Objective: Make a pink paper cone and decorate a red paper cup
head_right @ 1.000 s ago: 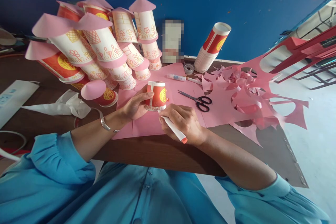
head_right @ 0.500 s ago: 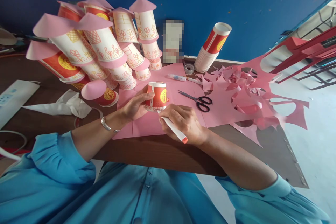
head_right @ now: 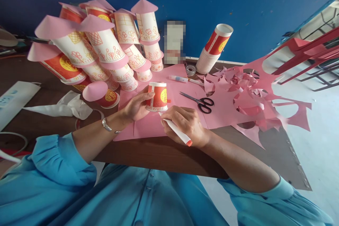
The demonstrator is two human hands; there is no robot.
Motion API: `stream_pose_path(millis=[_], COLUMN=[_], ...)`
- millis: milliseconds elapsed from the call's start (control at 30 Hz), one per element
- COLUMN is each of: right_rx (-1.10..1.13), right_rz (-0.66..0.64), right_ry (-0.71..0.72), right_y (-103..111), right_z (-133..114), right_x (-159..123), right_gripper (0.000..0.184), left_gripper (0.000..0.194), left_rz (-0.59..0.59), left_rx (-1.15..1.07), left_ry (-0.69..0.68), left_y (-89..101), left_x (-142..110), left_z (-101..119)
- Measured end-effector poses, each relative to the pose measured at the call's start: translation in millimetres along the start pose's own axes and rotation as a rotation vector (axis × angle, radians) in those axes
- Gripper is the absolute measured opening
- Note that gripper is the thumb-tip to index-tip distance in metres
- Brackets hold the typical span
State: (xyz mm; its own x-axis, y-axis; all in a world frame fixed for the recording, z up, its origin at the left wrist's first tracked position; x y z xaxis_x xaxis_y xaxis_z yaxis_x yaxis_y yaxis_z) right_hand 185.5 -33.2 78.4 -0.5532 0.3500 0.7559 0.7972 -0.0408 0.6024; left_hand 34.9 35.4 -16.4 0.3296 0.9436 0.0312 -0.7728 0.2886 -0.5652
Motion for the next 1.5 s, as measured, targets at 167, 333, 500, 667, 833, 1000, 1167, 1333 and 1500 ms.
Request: stream_pose_path(millis=[167,333,500,667,833,1000,1167,1333,1500], right_rx=[0.013,0.012,-0.012,-0.019,-0.008,-0.019,-0.029,-0.08,-0.093], right_rz=[0.013,0.011,0.005,-0.002,0.006,-0.02,-0.022,0.001,0.013], right_ry=[0.034,0.032,0.015,0.019,0.021,0.012,0.003,-0.012,-0.031], right_y=[2,2,1,-1,-1,-4,-5,-2,-1], right_z=[-3,-3,0,1,-1,0,2,4,5], right_x=[1,0,-2,-1,0,-1,-2,-2,-2], right_gripper=[0.022,0.024,0.023,0.022,0.022,0.019,0.02,0.02,0.02], left_gripper=[0.024,0.037,0.051,0.054,0.055,0.059,0.058,0.059,0.053], left_rz=[0.029,0.032,0.011,0.027,0.034,0.019,0.019,0.023,0.046], left_rx=[-0.1,-0.021,0.02,0.014,0.023,0.028,0.042,0.028,0.047], left_ry=[0.036,0.046,0.023,0.028,0.016,0.026,0.027,0.027,0.021], left_y=[3.2,-1.6,-4.8,-2.5,-3.0,-6.6,-7.0,-6.3,-5.5], left_x=[1,-3,-4,-3,-3,-4,-4,-4,-5], left_z=[-5,0,1,0,1,3,3,2,3])
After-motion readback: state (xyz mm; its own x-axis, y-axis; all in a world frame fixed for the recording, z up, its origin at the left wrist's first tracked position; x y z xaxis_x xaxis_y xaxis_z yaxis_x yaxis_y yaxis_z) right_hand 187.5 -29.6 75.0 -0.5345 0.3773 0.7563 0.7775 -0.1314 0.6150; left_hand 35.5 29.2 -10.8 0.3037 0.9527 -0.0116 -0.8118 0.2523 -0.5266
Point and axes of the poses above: each hand's wrist, its own x-axis towards the middle knuckle, its own y-axis out of the back of the hand, z = x × y, the point moved 8 cm from there along x, towards the middle knuckle, and after that the axes turned 2 degrees about -x, right-handed, at the moved point
